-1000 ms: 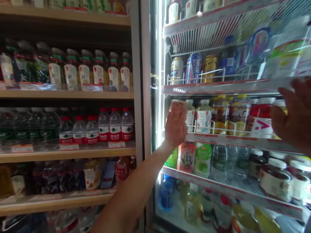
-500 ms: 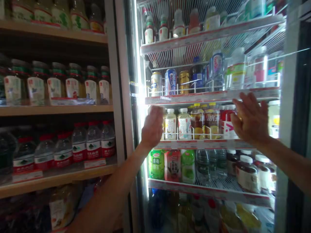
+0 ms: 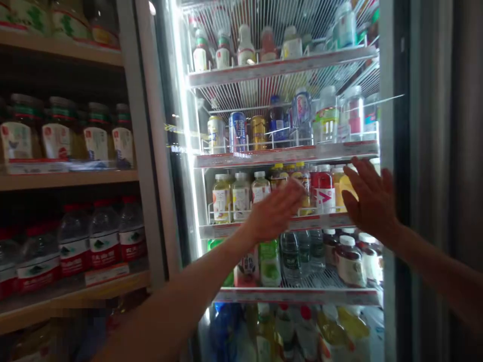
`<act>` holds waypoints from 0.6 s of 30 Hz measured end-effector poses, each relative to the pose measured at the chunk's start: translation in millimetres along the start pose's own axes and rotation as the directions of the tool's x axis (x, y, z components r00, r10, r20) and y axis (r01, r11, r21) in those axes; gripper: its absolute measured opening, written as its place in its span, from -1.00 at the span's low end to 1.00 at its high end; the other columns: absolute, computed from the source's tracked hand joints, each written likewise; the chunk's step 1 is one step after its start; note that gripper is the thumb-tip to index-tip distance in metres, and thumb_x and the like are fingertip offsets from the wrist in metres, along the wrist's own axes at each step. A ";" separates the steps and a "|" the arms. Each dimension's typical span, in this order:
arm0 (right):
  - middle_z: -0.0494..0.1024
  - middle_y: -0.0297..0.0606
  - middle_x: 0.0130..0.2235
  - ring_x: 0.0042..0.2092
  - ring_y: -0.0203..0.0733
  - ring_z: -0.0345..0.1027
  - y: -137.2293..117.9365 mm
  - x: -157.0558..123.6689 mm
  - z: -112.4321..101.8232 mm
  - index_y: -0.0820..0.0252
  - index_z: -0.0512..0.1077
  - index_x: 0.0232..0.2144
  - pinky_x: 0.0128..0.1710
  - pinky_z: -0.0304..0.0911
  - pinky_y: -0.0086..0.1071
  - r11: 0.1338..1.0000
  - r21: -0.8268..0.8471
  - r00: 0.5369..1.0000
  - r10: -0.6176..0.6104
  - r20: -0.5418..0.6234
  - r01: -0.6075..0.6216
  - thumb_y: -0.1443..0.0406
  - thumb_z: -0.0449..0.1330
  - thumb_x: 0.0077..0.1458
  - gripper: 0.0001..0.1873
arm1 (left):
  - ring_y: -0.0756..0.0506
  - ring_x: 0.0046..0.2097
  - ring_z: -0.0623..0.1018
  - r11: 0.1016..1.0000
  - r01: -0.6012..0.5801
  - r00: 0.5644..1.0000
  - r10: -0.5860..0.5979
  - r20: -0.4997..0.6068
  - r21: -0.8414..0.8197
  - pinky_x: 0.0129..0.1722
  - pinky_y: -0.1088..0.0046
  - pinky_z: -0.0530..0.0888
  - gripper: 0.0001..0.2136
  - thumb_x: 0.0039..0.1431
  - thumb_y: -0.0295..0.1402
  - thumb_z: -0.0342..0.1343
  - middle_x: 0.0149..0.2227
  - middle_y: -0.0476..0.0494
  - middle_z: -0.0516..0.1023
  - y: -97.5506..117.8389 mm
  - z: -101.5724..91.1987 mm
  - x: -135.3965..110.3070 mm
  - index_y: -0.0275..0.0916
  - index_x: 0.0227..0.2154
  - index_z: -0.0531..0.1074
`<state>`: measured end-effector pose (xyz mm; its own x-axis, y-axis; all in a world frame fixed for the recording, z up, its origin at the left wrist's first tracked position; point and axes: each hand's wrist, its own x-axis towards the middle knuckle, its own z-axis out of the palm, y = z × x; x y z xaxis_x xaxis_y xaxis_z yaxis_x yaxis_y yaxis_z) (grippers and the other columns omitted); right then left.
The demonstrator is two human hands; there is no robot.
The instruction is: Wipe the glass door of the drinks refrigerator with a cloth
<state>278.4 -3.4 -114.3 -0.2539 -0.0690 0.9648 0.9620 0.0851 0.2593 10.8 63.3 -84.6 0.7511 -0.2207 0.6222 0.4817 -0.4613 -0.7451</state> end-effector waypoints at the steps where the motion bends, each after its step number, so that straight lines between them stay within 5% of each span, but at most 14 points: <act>1: 0.20 -0.03 0.27 0.32 0.00 -0.01 4.3 -2.2 -3.4 0.07 0.05 0.26 0.27 -0.14 0.00 1.000 -0.004 1.000 -0.003 0.000 0.003 0.26 -0.01 0.21 -0.43 | -0.07 0.37 -0.13 0.992 -0.125 0.991 0.126 0.045 -0.027 0.31 0.28 0.12 -0.36 0.20 -0.47 -0.17 0.35 -0.09 -0.01 3.2 2.3 5.5 -0.23 0.33 -0.24; 3: 0.20 -0.04 0.27 0.31 0.01 0.00 12.7 -6.8 -9.9 0.07 0.04 0.27 0.27 -0.13 0.01 1.000 -0.009 1.000 -0.003 -0.004 0.003 0.26 -0.01 0.21 -0.42 | -0.07 0.37 -0.12 0.997 -0.068 0.997 0.069 0.017 -0.034 0.32 0.27 0.09 -0.38 0.20 -0.48 -0.17 0.35 -0.10 0.02 4.6 5.8 18.8 -0.24 0.32 -0.17; 4: 0.19 -0.04 0.27 0.31 0.01 0.00 16.6 -9.1 -13.0 0.07 0.04 0.27 0.27 -0.14 0.01 1.000 -0.011 1.000 0.003 -0.009 -0.003 0.26 0.00 0.20 -0.41 | -0.09 0.37 -0.14 0.995 0.092 0.995 -0.093 -0.045 -0.024 0.33 0.23 0.08 -0.40 0.20 -0.48 -0.19 0.35 -0.12 0.01 4.0 7.4 26.3 -0.25 0.31 -0.14; 6: 0.18 -0.04 0.28 0.31 0.02 0.00 23.8 -14.1 -18.5 0.07 0.03 0.28 0.28 -0.14 0.02 1.000 -0.023 1.000 0.011 -0.024 -0.012 0.26 0.00 0.20 -0.40 | -0.13 0.38 -0.18 0.931 0.362 0.919 -0.363 -0.151 -0.036 0.33 0.16 0.06 -0.42 0.20 -0.48 -0.21 0.36 -0.14 -0.03 5.6 11.3 41.1 -0.26 0.30 -0.08; 8: 0.18 -0.04 0.28 0.31 0.02 0.01 30.0 -19.4 -23.6 0.07 0.01 0.28 0.27 -0.13 0.02 0.999 -0.046 1.000 0.006 -0.020 -0.007 0.26 -0.01 0.20 -0.39 | -0.13 0.38 -0.17 0.961 0.270 0.956 -0.274 -0.106 -0.055 0.34 0.17 0.05 -0.45 0.20 -0.47 -0.21 0.35 -0.11 0.01 14.1 16.0 53.2 -0.26 0.28 0.00; 9: 0.18 -0.05 0.28 0.31 0.02 0.02 32.9 -22.2 -26.2 0.07 0.00 0.29 0.27 -0.12 0.03 0.998 -0.058 1.000 0.004 -0.012 -0.005 0.26 -0.01 0.21 -0.39 | -0.11 0.37 -0.15 0.993 0.101 0.994 -0.104 -0.039 -0.068 0.34 0.21 0.05 -0.47 0.20 -0.46 -0.19 0.34 -0.08 0.05 19.9 18.3 58.4 -0.27 0.27 0.04; 11: 0.19 -0.07 0.28 0.30 0.02 0.03 38.8 -27.9 -31.8 0.05 -0.02 0.29 0.26 -0.08 0.05 0.997 -0.075 1.000 0.005 0.010 -0.005 0.25 -0.03 0.21 -0.39 | -0.08 0.37 -0.09 0.976 -0.188 0.979 0.195 0.064 -0.109 0.33 0.29 0.05 -0.49 0.21 -0.45 -0.17 0.32 -0.08 0.11 30.3 21.8 68.5 -0.29 0.24 0.09; 12: 0.19 -0.08 0.28 0.30 0.03 0.03 41.9 -30.9 -34.7 0.05 -0.02 0.29 0.25 -0.07 0.06 0.997 -0.080 1.000 0.013 0.021 -0.011 0.25 -0.03 0.21 -0.39 | -0.08 0.36 -0.07 0.974 -0.198 0.976 0.207 0.071 -0.110 0.34 0.30 0.05 -0.50 0.22 -0.45 -0.17 0.32 -0.10 0.11 33.9 23.0 74.1 -0.31 0.24 0.09; 14: 0.19 -0.05 0.28 0.30 0.05 0.03 48.8 -37.1 -40.6 0.07 -0.01 0.29 0.25 -0.06 0.07 0.996 -0.088 0.999 0.034 0.032 -0.032 0.26 -0.03 0.21 -0.39 | -0.12 0.37 -0.10 0.996 0.031 0.999 -0.029 0.018 -0.079 0.34 0.24 0.02 -0.50 0.23 -0.46 -0.20 0.33 -0.19 0.07 38.8 24.9 85.9 -0.36 0.25 0.07; 16: 0.19 -0.03 0.27 0.29 0.06 0.05 56.2 -43.2 -45.7 0.11 0.01 0.29 0.24 -0.05 0.08 0.993 -0.109 0.998 0.048 0.033 -0.044 0.26 -0.02 0.21 -0.39 | -0.18 0.37 -0.14 0.975 0.212 0.977 -0.214 -0.021 -0.074 0.34 0.17 0.00 -0.50 0.23 -0.48 -0.22 0.34 -0.23 0.03 45.8 27.6 96.4 -0.40 0.24 0.08; 18: 0.20 -0.03 0.27 0.29 0.07 0.06 62.9 -49.2 -49.8 0.13 0.02 0.28 0.23 -0.04 0.10 0.991 -0.130 0.998 0.048 0.038 -0.043 0.26 -0.01 0.20 -0.39 | -0.20 0.37 -0.12 0.992 0.065 0.998 -0.062 0.025 -0.108 0.35 0.19 -0.01 -0.51 0.23 -0.48 -0.20 0.33 -0.20 0.05 56.9 31.6 103.9 -0.40 0.23 0.11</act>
<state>356.3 -44.2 -147.6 -0.2107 -0.0270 0.9772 0.9769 -0.0418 0.2095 130.5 41.3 -69.9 0.7309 -0.1697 0.6610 0.4774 -0.5649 -0.6730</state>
